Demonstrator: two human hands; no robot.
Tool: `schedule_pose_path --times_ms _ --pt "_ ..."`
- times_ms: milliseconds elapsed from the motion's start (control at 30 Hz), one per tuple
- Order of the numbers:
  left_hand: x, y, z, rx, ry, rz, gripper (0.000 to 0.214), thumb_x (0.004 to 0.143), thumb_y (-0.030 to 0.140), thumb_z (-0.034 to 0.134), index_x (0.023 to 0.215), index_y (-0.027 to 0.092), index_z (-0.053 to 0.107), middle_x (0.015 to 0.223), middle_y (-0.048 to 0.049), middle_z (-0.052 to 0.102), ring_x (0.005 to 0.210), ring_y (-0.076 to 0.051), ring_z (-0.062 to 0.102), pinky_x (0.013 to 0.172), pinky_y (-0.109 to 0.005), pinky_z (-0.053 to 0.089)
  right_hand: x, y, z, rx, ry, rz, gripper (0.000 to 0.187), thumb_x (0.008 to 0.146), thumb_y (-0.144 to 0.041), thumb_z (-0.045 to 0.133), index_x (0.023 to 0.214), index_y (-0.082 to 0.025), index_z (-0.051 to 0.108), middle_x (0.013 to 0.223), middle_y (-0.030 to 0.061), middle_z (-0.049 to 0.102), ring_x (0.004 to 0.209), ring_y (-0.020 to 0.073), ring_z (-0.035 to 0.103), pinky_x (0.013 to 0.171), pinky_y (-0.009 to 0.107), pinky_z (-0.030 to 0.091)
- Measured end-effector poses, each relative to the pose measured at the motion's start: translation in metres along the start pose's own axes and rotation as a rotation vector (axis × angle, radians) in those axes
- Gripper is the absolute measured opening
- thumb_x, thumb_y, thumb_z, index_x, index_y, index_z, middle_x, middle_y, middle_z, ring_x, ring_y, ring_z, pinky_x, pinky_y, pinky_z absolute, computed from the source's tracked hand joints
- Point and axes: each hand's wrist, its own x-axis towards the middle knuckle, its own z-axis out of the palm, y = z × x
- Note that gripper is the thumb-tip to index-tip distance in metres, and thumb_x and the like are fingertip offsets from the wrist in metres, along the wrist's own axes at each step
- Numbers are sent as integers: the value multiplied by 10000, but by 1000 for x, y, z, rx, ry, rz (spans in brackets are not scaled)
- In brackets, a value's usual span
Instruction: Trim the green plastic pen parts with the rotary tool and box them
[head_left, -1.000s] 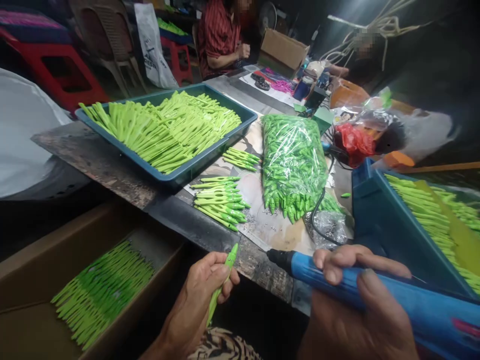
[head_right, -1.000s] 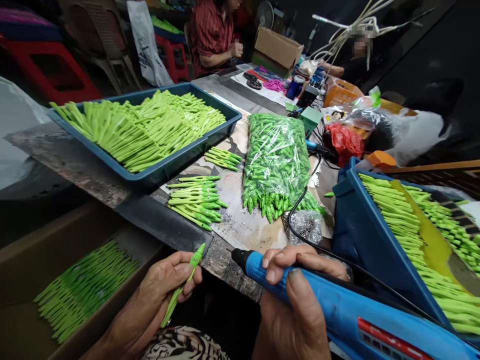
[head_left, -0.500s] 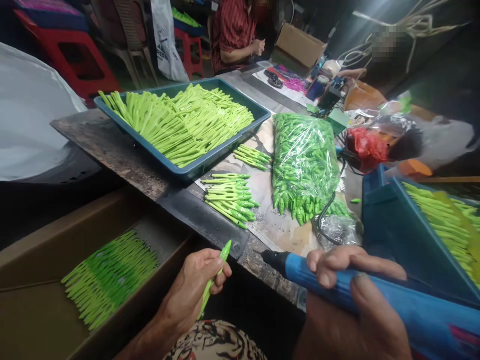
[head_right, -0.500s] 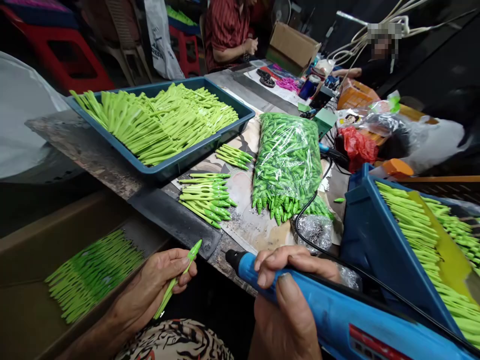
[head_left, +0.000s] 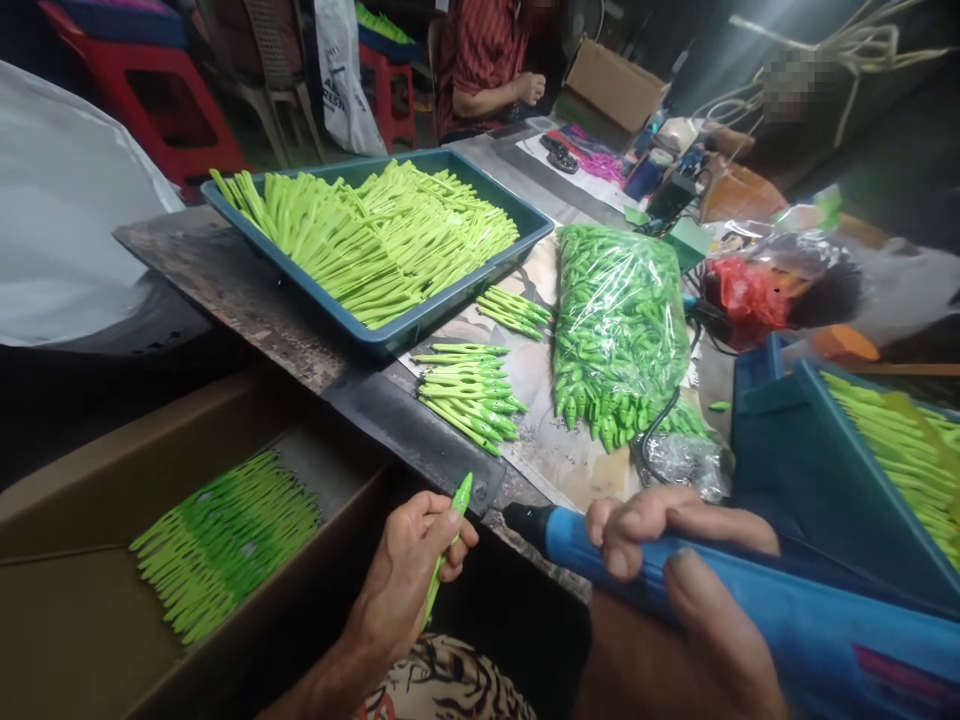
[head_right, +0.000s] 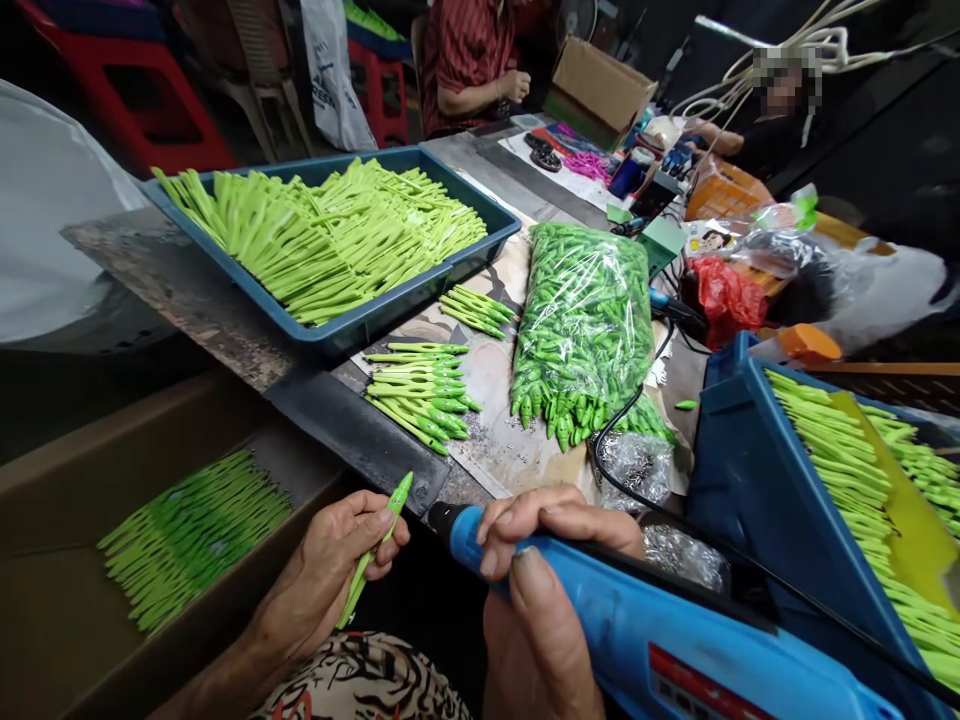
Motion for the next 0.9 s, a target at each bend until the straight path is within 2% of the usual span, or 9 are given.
schedule_pose_path --times_ms 100,233,467,700,900 --pt "1 -9 -3 79 -10 75 192 799 341 508 743 158 496 661 -16 578 517 -74 413 459 -210 293 -2 1 5 -7 -12 -4 160 739 -144 474 887 -181 524 728 -6 513 544 96 454 615 300 389" --pt "2 -14 -6 157 -29 90 196 817 356 484 763 167 473 672 -12 579 517 -68 407 441 -195 272 -3 3 11 -3 -21 46 153 739 -134 487 879 -190 510 732 -8 514 558 101 464 613 299 392" --pt "4 1 -2 -85 -44 -69 231 708 296 598 705 174 402 599 15 548 483 -49 374 412 -169 187 1 4 20 -28 -30 22 156 718 -131 495 867 -177 509 721 -6 527 531 99 461 569 288 393" --pt "5 -6 -3 69 7 9 204 718 313 585 706 182 429 561 23 560 465 -59 382 404 -166 235 4 -1 24 -52 -57 107 146 733 -136 523 864 -194 495 736 -12 525 572 108 468 574 285 396" --pt "6 0 -2 -142 -18 -98 275 645 309 655 661 171 417 553 15 556 442 -41 375 384 -151 177 3 3 26 -68 -45 66 146 735 -128 511 872 -177 498 745 4 537 573 114 467 589 301 381"
